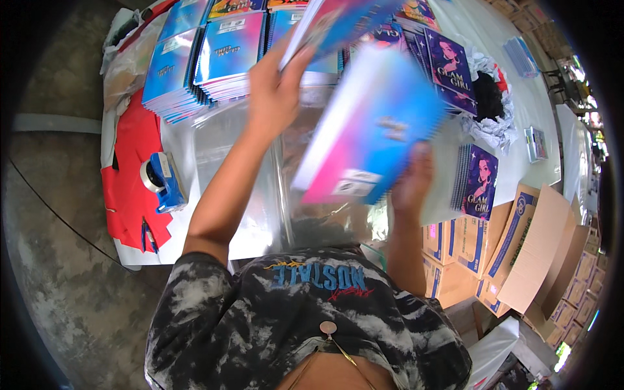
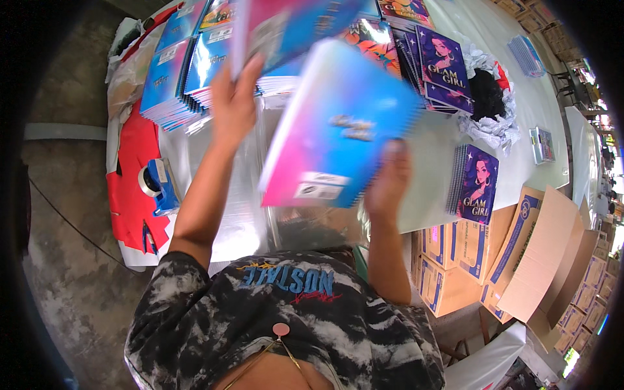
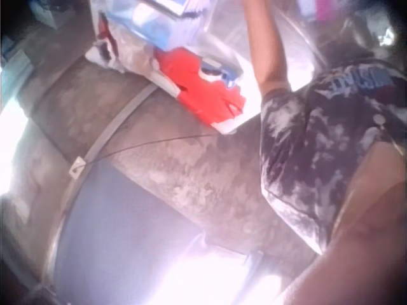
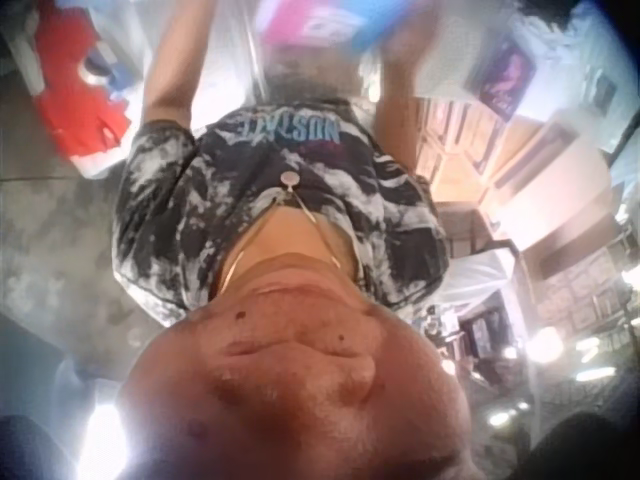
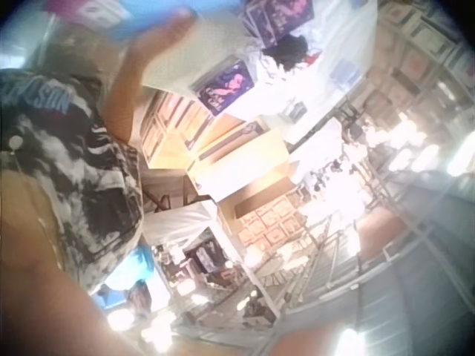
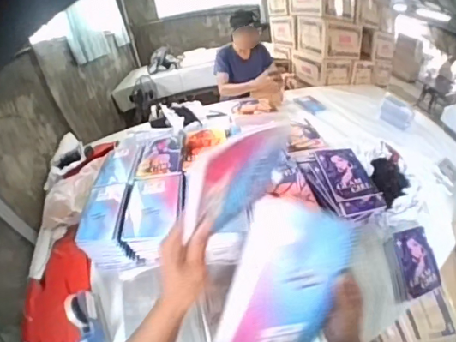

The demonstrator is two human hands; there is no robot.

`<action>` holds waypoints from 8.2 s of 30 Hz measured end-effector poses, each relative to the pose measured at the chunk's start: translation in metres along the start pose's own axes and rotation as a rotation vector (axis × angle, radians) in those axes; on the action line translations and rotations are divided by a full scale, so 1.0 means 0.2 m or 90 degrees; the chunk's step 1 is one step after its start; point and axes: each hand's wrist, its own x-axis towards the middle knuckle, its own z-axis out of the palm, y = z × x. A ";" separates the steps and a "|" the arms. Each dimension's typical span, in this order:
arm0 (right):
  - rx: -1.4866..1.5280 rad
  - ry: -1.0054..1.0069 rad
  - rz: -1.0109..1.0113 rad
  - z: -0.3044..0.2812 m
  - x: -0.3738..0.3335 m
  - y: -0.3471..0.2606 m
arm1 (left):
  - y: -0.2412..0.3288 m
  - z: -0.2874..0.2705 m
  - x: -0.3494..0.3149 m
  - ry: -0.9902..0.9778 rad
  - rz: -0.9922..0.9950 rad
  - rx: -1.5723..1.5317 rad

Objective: The person places stacks of spiral-bound notebooks into clear plastic bags on a table, then seals the bags using a handheld tape dispenser. The person repeats this process for multiple stacks of notebooks.

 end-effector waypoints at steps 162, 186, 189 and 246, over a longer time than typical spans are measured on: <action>-0.069 -0.241 -0.314 0.41 -0.21 -0.20 | -0.43 -0.41 -1.14 -0.083 -0.652 -0.035; -0.767 -0.205 -0.357 0.10 0.76 0.08 | -0.31 -0.11 -1.04 0.062 -0.513 0.299; -0.962 -0.096 -0.528 0.15 1.50 -0.06 | -0.28 -0.11 -1.00 0.056 -0.533 0.294; -0.155 -0.361 0.007 0.12 -0.49 0.26 | -0.07 -0.37 -1.08 0.037 -0.342 -0.363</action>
